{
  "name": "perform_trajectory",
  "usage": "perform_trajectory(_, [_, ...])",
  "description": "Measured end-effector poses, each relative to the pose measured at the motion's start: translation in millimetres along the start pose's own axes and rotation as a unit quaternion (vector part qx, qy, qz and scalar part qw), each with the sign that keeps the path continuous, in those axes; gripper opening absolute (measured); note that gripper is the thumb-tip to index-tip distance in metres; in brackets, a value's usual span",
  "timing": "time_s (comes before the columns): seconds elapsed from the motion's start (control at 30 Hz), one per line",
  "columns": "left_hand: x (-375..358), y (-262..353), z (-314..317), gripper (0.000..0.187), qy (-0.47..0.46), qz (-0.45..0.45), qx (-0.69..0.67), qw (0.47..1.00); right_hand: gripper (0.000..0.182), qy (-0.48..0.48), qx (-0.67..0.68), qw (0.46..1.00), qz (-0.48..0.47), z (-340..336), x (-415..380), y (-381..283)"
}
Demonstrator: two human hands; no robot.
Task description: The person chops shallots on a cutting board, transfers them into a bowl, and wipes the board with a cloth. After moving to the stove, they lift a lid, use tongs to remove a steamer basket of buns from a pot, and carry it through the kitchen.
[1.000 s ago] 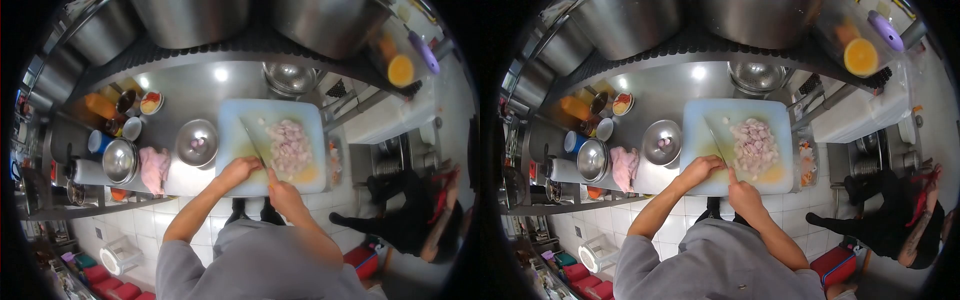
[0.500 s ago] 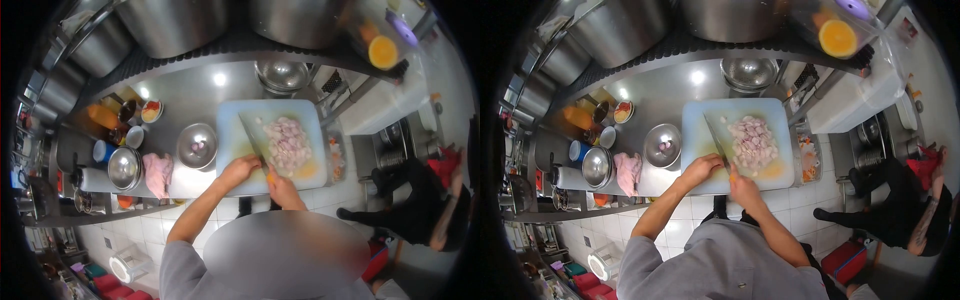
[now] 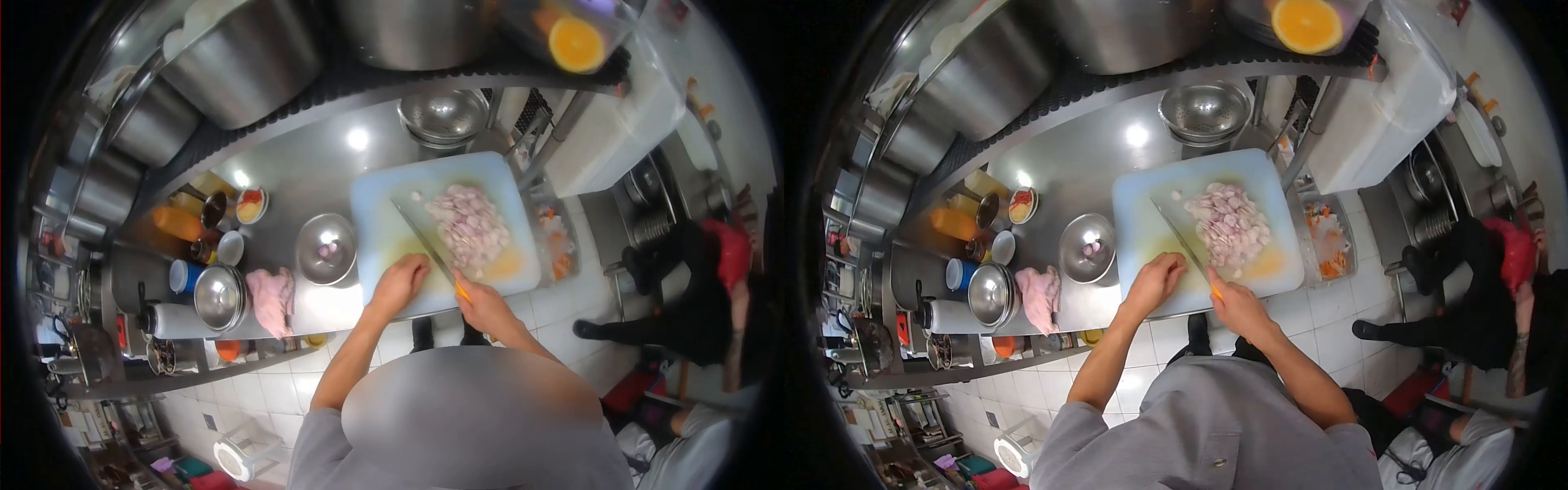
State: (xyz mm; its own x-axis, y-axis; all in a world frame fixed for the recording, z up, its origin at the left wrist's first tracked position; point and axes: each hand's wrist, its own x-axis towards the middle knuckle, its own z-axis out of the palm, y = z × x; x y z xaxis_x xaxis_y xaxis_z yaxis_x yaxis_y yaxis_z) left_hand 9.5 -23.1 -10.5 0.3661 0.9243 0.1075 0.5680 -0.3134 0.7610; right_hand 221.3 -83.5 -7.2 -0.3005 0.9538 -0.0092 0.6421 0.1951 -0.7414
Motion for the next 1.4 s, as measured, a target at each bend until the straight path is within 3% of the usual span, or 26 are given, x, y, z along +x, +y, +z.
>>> perform_trajectory(0.03, [0.1,-3.3,-1.7,0.01,-0.003,0.002,0.001,1.0,0.059,-0.024,-0.022,0.999,0.018,2.3,-0.5,-0.9])
perform_trajectory(0.1, [-1.1,-12.3,-4.2,0.01,0.021,0.098,0.0,0.995,0.059,-0.022,-0.021,0.999,0.015,3.8,-0.7,-0.7])
perform_trajectory(0.3, [3.9,-22.9,-1.5,0.018,-0.037,0.112,0.058,0.991,0.057,-0.039,-0.039,0.998,0.029,-2.9,-1.7,-17.3])
perform_trajectory(0.5, [2.3,-33.8,3.0,0.022,-0.019,0.163,0.102,0.981,0.055,-0.082,-0.103,0.99,0.044,-27.0,-3.8,-48.3])
perform_trajectory(0.77, [-3.7,-30.4,2.4,0.029,-0.013,0.132,0.072,0.989,0.058,-0.069,-0.136,0.988,0.011,14.3,12.4,-18.4])
perform_trajectory(0.97, [-2.6,-33.9,0.1,0.029,-0.003,0.136,0.056,0.989,0.06,-0.17,-0.181,0.967,0.051,-15.5,12.6,-51.7])
perform_trajectory(1.03, [-2.6,-34.0,2.7,0.027,0.005,0.136,0.056,0.989,0.058,-0.099,-0.183,0.978,0.017,6.8,17.0,-30.0])
perform_trajectory(1.27, [-3.7,-38.6,4.6,0.024,0.025,0.137,0.043,0.989,0.053,-0.138,-0.176,0.974,0.034,-18.0,12.9,-48.1])
perform_trajectory(1.4, [-4.3,-33.0,3.6,0.023,0.026,0.124,0.035,0.991,0.054,-0.09,-0.16,0.983,0.003,5.7,23.6,-23.8])
